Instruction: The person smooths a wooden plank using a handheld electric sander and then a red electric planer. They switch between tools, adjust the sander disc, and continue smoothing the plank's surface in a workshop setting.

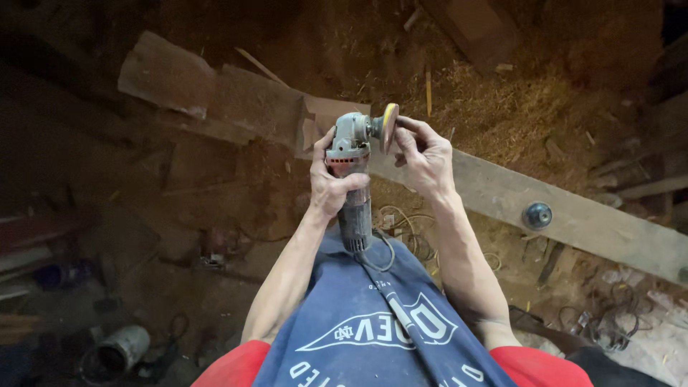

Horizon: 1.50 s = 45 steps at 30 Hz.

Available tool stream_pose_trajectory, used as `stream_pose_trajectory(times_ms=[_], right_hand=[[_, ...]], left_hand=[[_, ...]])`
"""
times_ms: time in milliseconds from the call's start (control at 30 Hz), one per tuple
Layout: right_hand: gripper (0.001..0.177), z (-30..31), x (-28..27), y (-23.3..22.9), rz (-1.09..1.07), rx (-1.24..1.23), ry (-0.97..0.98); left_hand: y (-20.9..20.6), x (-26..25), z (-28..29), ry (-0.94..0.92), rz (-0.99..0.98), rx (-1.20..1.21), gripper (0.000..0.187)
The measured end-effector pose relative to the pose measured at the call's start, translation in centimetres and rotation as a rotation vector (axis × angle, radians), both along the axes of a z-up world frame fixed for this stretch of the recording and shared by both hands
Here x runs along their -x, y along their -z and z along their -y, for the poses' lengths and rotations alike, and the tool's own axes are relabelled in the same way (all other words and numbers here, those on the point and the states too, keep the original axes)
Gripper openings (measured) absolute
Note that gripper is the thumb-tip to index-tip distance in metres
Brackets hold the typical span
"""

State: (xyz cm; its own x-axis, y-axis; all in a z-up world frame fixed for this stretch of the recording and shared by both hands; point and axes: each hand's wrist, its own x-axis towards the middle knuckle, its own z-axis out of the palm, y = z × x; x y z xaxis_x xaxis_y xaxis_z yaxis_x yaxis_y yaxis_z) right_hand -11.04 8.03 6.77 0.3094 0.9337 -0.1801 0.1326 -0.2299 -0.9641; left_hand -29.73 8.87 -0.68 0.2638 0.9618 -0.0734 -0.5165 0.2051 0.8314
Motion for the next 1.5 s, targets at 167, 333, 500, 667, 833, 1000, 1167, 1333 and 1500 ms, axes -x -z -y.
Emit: stream_pose_trajectory(times_ms=[167,333,500,667,833,1000,1167,1333,1500], right_hand=[[0.028,1.1,-1.4,1.6,-0.016,0.061,-0.029],[0.031,1.1,-1.9,2.1,-0.065,-0.191,-0.048],[0.035,0.8,-3.2,0.5,0.073,-0.235,-0.108],[0.034,0.5,-4.0,0.7,0.003,0.004,-0.043],[0.032,-0.5,-4.2,2.9,0.019,0.001,0.05],[0.031,-0.1,-4.3,2.4,-0.05,0.178,0.099],[0.035,0.8,-4.5,-0.2,-0.182,0.061,0.046],[0.029,1.5,-5.6,-0.3,-0.408,0.197,-0.028],[0.046,3.2,-6.3,2.6,-0.909,-0.055,0.1]], left_hand=[[-0.6,-0.9,0.9,-0.025,-0.055,-0.019,0.098],[-0.7,-1.7,1.3,-0.037,-0.172,-0.055,0.097],[-0.9,-2.5,1.7,-0.009,-0.206,-0.05,0.096],[-1.3,-2.8,1.3,0.003,-0.258,-0.082,0.096],[-2.0,-2.9,1.0,0.06,-0.24,0.012,0.095],[-2.0,-2.6,0.7,0.053,-0.2,0.054,0.095],[-1.4,-2.0,0.3,0.0,-0.193,0.023,0.094],[-1.0,-1.9,0.3,-0.033,-0.199,0.006,0.093],[-0.6,-1.6,-0.3,-0.086,-0.186,0.045,0.094]])
